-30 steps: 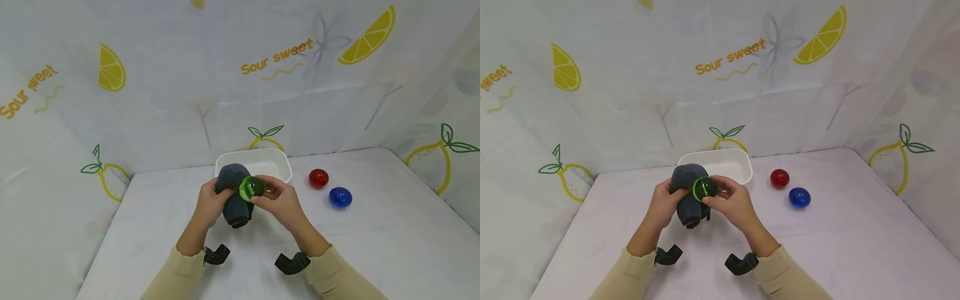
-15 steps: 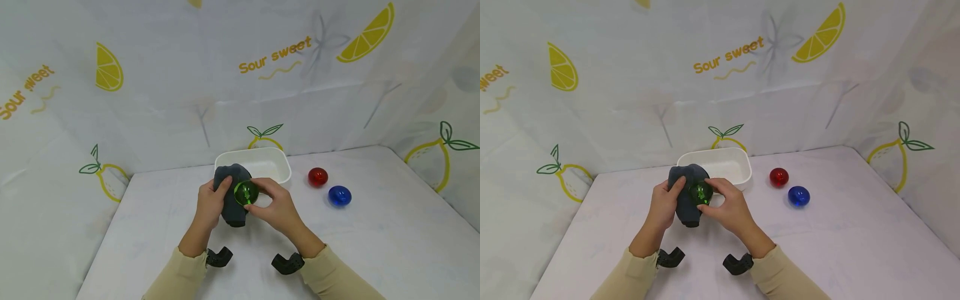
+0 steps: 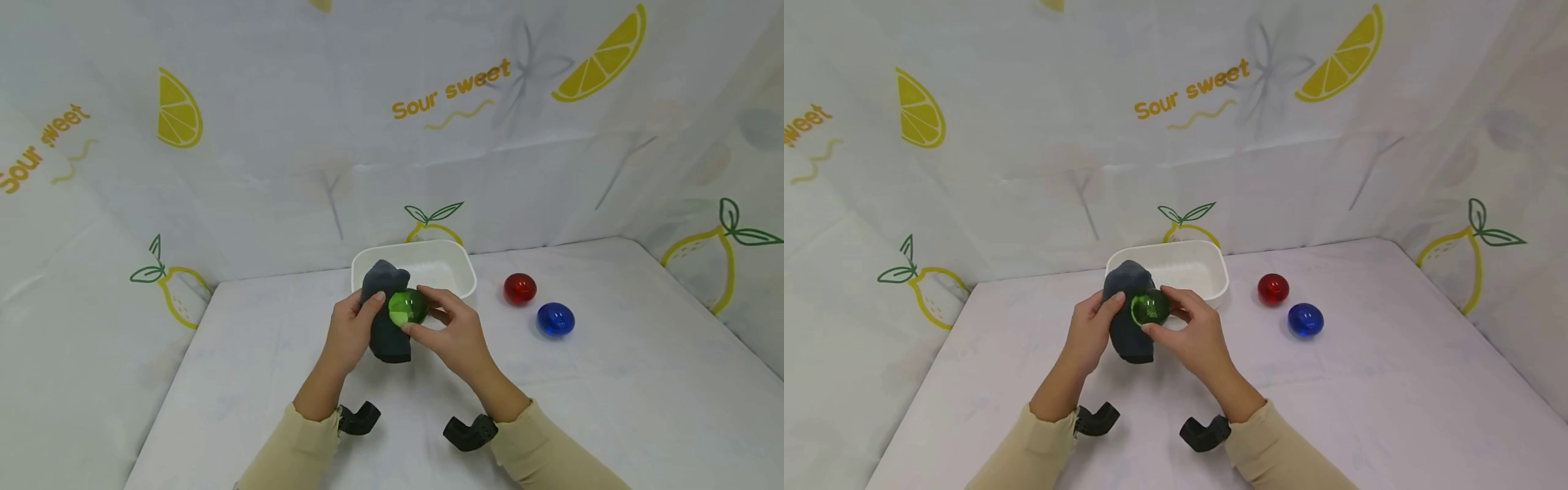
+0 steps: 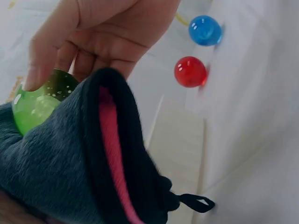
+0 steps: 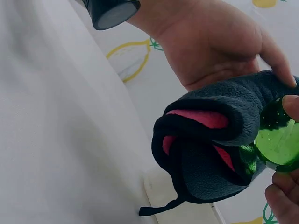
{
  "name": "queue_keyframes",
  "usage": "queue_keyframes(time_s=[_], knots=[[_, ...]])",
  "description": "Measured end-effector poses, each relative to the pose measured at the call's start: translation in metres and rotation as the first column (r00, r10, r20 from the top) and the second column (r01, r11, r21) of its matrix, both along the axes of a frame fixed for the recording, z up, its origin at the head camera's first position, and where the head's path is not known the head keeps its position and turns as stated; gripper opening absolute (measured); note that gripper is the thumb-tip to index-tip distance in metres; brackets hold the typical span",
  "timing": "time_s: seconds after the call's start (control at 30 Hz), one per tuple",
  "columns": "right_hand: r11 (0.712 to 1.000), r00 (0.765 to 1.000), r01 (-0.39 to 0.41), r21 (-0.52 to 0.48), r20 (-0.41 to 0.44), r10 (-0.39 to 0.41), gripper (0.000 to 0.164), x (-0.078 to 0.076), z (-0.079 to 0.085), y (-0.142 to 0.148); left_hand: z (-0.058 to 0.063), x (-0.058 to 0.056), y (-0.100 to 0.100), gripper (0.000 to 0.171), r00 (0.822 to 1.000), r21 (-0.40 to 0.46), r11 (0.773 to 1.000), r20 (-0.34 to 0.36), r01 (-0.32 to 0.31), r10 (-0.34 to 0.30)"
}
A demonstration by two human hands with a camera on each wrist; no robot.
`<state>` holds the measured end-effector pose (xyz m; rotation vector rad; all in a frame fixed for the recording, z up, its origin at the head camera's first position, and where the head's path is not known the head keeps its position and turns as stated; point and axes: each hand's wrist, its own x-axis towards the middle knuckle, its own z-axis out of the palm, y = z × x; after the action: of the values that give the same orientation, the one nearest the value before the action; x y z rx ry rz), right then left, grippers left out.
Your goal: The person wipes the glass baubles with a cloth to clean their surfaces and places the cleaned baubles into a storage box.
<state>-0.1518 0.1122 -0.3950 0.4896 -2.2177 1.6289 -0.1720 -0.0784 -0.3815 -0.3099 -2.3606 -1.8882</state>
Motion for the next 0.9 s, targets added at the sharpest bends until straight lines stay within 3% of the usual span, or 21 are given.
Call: queue_keyframes(time_s=[0.13, 0.23, 0.4, 0.47, 0.53, 0.67, 0.8, 0.9], knots=[[0.998, 0.996, 0.023, -0.060, 0.082, -0.018, 0.058, -0.002, 0.002, 0.003, 0.005, 0.001, -0.006, 0.042, 0.995, 0.001, 0.997, 0.063, 0.072, -0.072], [0.992, 0.985, 0.034, -0.123, 0.172, -0.013, 0.057, -0.004, 0.004, 0.006, 0.007, 0.000, -0.010, 0.041, 0.984, 0.071, 0.986, 0.082, 0.151, -0.157], [0.980, 0.931, 0.074, -0.184, 0.364, -0.002, 0.049, -0.009, 0.007, 0.010, 0.008, -0.001, -0.013, 0.042, 0.966, 0.174, 0.953, 0.032, 0.247, -0.256], [0.981, 0.916, 0.078, -0.176, 0.401, -0.001, 0.047, -0.010, 0.007, 0.012, 0.007, -0.002, -0.013, 0.046, 0.962, 0.205, 0.944, 0.025, 0.260, -0.271], [0.982, 0.916, 0.066, -0.178, 0.400, 0.011, 0.048, -0.010, 0.008, 0.013, 0.005, -0.003, -0.012, 0.048, 0.960, 0.242, 0.933, 0.029, 0.265, -0.280], [0.987, 0.944, 0.016, -0.159, 0.327, 0.037, 0.052, -0.007, 0.009, 0.014, 0.003, -0.005, -0.012, 0.048, 0.961, 0.285, 0.925, 0.045, 0.251, -0.274], [0.993, 0.980, -0.054, -0.105, 0.186, 0.073, 0.059, -0.004, 0.010, 0.013, 0.003, -0.005, -0.013, 0.045, 0.967, 0.300, 0.929, 0.062, 0.218, -0.247], [0.994, 0.992, -0.095, -0.062, 0.076, 0.099, 0.063, -0.003, 0.010, 0.013, 0.004, -0.005, -0.013, 0.045, 0.967, 0.312, 0.927, 0.074, 0.209, -0.243]])
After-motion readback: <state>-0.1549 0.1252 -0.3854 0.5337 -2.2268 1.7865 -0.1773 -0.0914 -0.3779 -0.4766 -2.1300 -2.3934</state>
